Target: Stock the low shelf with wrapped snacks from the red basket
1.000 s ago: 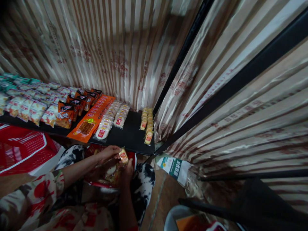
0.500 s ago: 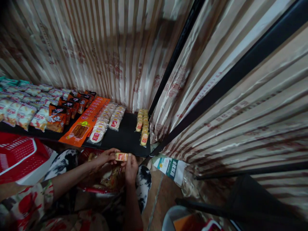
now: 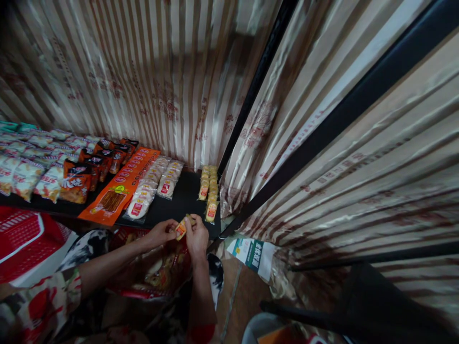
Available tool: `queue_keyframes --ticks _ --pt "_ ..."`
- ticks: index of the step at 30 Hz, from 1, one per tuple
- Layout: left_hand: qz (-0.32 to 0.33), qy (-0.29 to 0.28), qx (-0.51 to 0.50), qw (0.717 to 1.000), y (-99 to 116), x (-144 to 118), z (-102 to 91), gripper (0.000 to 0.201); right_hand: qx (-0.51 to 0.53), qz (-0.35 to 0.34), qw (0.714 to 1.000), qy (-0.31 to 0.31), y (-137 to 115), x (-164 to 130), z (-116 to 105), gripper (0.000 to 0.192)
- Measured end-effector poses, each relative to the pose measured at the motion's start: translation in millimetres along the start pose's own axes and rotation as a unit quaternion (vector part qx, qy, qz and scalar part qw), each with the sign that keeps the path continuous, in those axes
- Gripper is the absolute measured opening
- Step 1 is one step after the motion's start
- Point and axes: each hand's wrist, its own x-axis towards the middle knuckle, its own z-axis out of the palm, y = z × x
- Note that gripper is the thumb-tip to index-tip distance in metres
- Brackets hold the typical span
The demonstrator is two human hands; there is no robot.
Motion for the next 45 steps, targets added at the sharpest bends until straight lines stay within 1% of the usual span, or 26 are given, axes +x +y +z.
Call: queue_keyframes --ticks 3,5,7,10,12,14,17,20,24,27,33,38,41,45 --pt "0.037 0.01 0.06 0.997 2 10 -1.0 0.022 -0.016 -0.013 1.0 0.01 -3 8 -2 0.04" --pt "0.044 0.002 0.07 0.997 3 16 -0.2 0.027 -0.016 -0.026 0.999 0.013 -4 14 -2 0.042" --pt "0.048 -0.001 0.074 0.996 3 23 1.9 0.027 -0.025 -0.037 0.999 0.016 -4 19 0 0.044" --pt "0.053 0.038 0.111 0.992 2 33 6.0 0.021 -0.046 -0.056 0.997 0.03 -3 24 5 0.044" --pt "0.049 0.07 0.14 0.986 0 42 8.5 0.019 -0.046 -0.07 0.996 0.043 0 25 10 0.044" --pt "0.044 0.089 0.151 0.984 -2 50 10.6 0.017 -0.025 -0.078 0.995 0.059 6 24 16 0.045" --pt "0.045 0.101 0.153 0.982 -2 61 12.4 0.012 0.011 -0.079 0.993 0.087 18 21 26 0.044" --pt "0.035 0.116 0.194 0.974 3 70 13.4 0.008 0.029 -0.098 0.988 0.114 29 18 35 0.041" --pt "0.01 0.143 0.279 0.95 14 81 16.5 0.005 -0.012 -0.14 0.98 0.143 37 19 41 0.034" --pt "0.006 0.146 0.312 0.939 22 89 20.5 0.006 -0.051 -0.145 0.979 0.137 40 21 43 0.036" --pt "0.0 0.135 0.331 0.934 29 107 27.0 0.008 -0.057 -0.144 0.981 0.118 42 26 47 0.043" --pt "0.013 0.137 0.313 0.94 28 122 29.8 0.009 -0.041 -0.126 0.983 0.126 42 33 50 0.046" --pt "0.017 0.149 0.287 0.946 29 128 32.1 0.013 -0.031 -0.113 0.986 0.121 44 37 51 0.048" --pt "0.026 0.147 0.279 0.949 33 130 35.4 0.016 -0.022 -0.104 0.987 0.121 46 40 51 0.048"
